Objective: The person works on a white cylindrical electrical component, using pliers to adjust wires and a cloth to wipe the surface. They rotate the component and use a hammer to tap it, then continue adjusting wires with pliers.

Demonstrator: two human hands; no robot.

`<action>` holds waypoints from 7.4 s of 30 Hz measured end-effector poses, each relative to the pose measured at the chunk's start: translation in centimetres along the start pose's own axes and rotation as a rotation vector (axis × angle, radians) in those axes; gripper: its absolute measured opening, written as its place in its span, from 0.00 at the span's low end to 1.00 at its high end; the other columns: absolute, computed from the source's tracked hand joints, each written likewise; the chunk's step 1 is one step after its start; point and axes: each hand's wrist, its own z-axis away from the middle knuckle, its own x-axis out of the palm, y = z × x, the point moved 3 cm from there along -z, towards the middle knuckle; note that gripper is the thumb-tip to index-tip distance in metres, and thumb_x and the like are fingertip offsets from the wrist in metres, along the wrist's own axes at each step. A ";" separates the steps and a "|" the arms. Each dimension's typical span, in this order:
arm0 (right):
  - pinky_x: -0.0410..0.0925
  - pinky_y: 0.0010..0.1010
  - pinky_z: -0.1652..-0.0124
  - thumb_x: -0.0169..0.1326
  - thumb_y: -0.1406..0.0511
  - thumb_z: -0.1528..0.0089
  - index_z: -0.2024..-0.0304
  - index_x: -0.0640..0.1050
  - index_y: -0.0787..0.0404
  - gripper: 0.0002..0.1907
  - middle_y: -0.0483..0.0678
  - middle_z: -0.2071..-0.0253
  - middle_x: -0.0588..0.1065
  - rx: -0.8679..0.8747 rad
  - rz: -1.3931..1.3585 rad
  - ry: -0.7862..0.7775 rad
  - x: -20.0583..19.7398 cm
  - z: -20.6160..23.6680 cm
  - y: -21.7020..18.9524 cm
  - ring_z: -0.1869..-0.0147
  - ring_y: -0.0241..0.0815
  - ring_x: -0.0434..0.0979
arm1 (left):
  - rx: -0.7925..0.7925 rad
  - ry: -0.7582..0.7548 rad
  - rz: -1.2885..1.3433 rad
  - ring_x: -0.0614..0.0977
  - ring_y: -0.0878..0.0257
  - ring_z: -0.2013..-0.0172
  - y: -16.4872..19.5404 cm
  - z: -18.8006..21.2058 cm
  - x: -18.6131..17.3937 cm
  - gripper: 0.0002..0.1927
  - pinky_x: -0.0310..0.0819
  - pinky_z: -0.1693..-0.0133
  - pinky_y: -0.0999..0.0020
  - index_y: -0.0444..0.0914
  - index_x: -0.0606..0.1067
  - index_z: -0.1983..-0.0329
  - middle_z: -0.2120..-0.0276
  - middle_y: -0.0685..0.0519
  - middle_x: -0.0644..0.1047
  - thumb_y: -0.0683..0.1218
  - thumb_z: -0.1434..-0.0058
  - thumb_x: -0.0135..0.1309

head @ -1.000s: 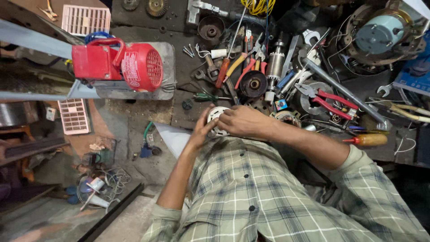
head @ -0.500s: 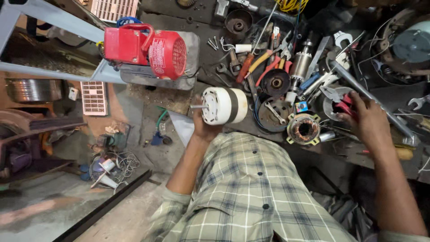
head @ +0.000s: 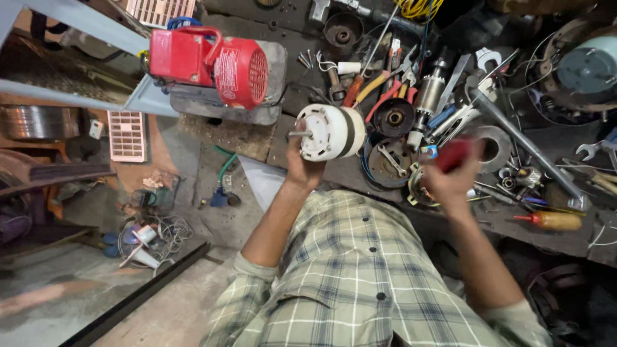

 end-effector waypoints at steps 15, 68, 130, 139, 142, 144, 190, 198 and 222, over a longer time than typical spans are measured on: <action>0.65 0.38 0.72 0.70 0.59 0.48 0.69 0.71 0.61 0.20 0.49 0.75 0.69 -0.458 0.121 -0.424 4.7 2.2 -8.5 0.74 0.48 0.71 | 0.059 0.190 -0.139 0.79 0.61 0.46 -0.7 -1.1 -2.4 0.25 0.71 0.41 0.62 0.37 0.74 0.40 0.47 0.53 0.79 0.57 0.34 0.54; 0.70 0.36 0.51 0.66 0.71 0.40 0.54 0.83 0.59 0.12 0.48 0.58 0.81 -0.378 -0.216 -0.420 8.1 -1.2 -13.1 0.53 0.45 0.79 | 0.227 0.181 -0.589 0.67 0.59 0.33 -4.6 1.9 -0.1 0.31 0.59 0.33 0.64 0.36 0.62 0.28 0.33 0.48 0.67 0.52 0.32 0.50; 0.74 0.27 0.70 0.56 0.69 0.34 0.56 0.82 0.61 0.06 0.46 0.64 0.83 -0.482 -0.399 -1.034 7.5 -2.4 -12.0 0.72 0.35 0.82 | 0.000 -0.107 -1.120 0.74 0.57 0.38 -1.3 1.4 -1.2 0.26 0.64 0.37 0.65 0.34 0.74 0.38 0.41 0.45 0.76 0.54 0.34 0.53; 0.74 0.26 0.71 0.59 0.71 0.35 0.52 0.83 0.60 0.09 0.46 0.64 0.84 -0.127 -0.258 -0.715 8.4 0.3 -9.9 0.71 0.34 0.84 | 0.189 -0.056 -0.868 0.77 0.61 0.43 -2.1 1.1 -1.0 0.23 0.70 0.40 0.67 0.32 0.71 0.39 0.45 0.50 0.77 0.48 0.33 0.54; 0.75 0.34 0.55 0.64 0.67 0.39 0.49 0.81 0.61 0.15 0.52 0.53 0.81 -0.613 -0.097 -0.583 5.7 -0.9 -8.8 0.53 0.47 0.83 | 0.178 -0.092 -0.807 0.75 0.61 0.40 -2.2 1.3 -2.0 0.25 0.66 0.37 0.65 0.32 0.69 0.37 0.42 0.50 0.75 0.50 0.33 0.54; 0.77 0.37 0.43 0.64 0.69 0.33 0.48 0.78 0.59 0.13 0.49 0.46 0.80 -0.639 -0.099 -0.403 2.7 -3.6 -6.6 0.39 0.49 0.82 | 0.084 0.004 -0.659 0.77 0.60 0.42 -2.2 1.4 -3.2 0.28 0.67 0.38 0.63 0.33 0.72 0.36 0.43 0.49 0.77 0.54 0.33 0.51; 0.67 0.43 0.71 0.69 0.66 0.56 0.68 0.72 0.63 0.20 0.54 0.71 0.73 -0.518 0.124 -0.576 2.6 2.9 -6.6 0.69 0.53 0.75 | -0.223 -0.109 -0.354 0.80 0.58 0.45 -1.8 0.7 -4.2 0.32 0.71 0.40 0.60 0.36 0.70 0.32 0.44 0.48 0.78 0.60 0.32 0.49; 0.63 0.48 0.75 0.67 0.64 0.57 0.72 0.70 0.57 0.19 0.52 0.77 0.69 -0.757 0.392 -0.437 3.0 1.6 -6.7 0.74 0.55 0.72 | -0.202 -0.056 -0.329 0.80 0.60 0.45 -1.1 -0.5 -3.9 0.31 0.71 0.41 0.61 0.36 0.71 0.34 0.44 0.50 0.79 0.59 0.32 0.48; 0.72 0.42 0.59 0.68 0.59 0.35 0.52 0.77 0.57 0.16 0.52 0.56 0.79 -0.350 0.656 -0.203 -3.3 -2.8 0.7 0.56 0.53 0.80 | 0.160 -0.050 -0.882 0.69 0.61 0.38 -0.5 0.2 -4.8 0.29 0.61 0.36 0.65 0.35 0.66 0.33 0.39 0.49 0.71 0.58 0.29 0.47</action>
